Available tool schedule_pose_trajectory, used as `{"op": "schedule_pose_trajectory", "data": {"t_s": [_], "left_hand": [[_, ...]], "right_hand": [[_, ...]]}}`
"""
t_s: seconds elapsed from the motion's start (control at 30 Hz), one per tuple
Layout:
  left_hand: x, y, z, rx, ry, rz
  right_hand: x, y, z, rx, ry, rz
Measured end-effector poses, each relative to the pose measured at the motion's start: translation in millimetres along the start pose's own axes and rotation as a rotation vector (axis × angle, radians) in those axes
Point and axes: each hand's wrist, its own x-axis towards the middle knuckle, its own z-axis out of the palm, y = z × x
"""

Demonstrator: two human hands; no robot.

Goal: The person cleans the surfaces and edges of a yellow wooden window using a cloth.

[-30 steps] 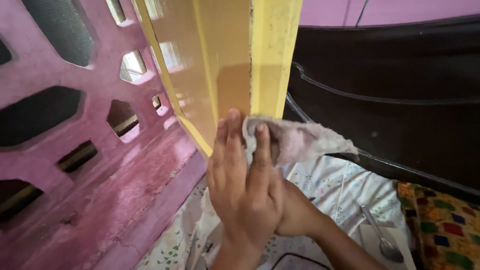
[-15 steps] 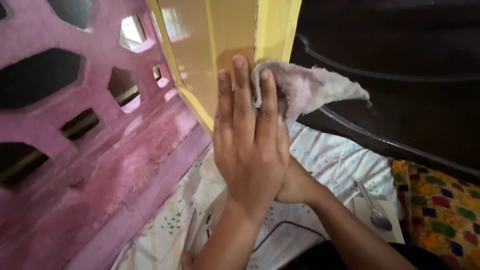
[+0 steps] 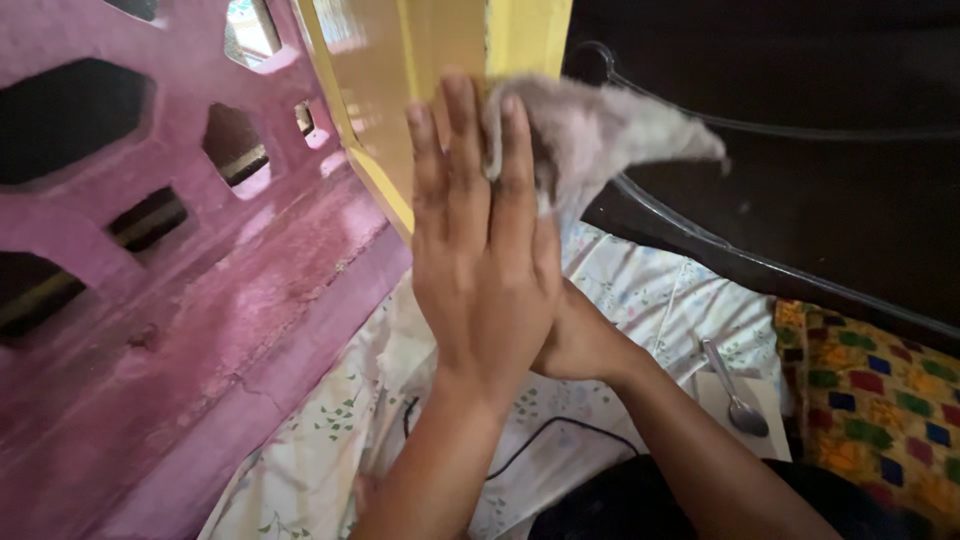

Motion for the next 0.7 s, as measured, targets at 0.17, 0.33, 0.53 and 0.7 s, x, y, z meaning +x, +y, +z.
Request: {"op": "schedule_pose_trajectory", "data": {"t_s": [0.17, 0.33, 0.53, 0.7], "left_hand": [[-27, -10, 9, -0.015, 0.063, 0.022], [-72, -17, 6, -0.025, -0.049, -0.024], [-12, -2, 4, 0.030, 0.015, -0.014], [-22, -10, 11, 0.007, 0.071, 0.002]], "right_hand": [[-1, 5, -3, -0.052, 0.043, -0.104], [-2, 9, -3, 0.031, 0.003, 0.026], [-4, 18, -1, 0.103, -0.027, 0.101], [-2, 14, -5, 0.106, 0.021, -0.015]]}}
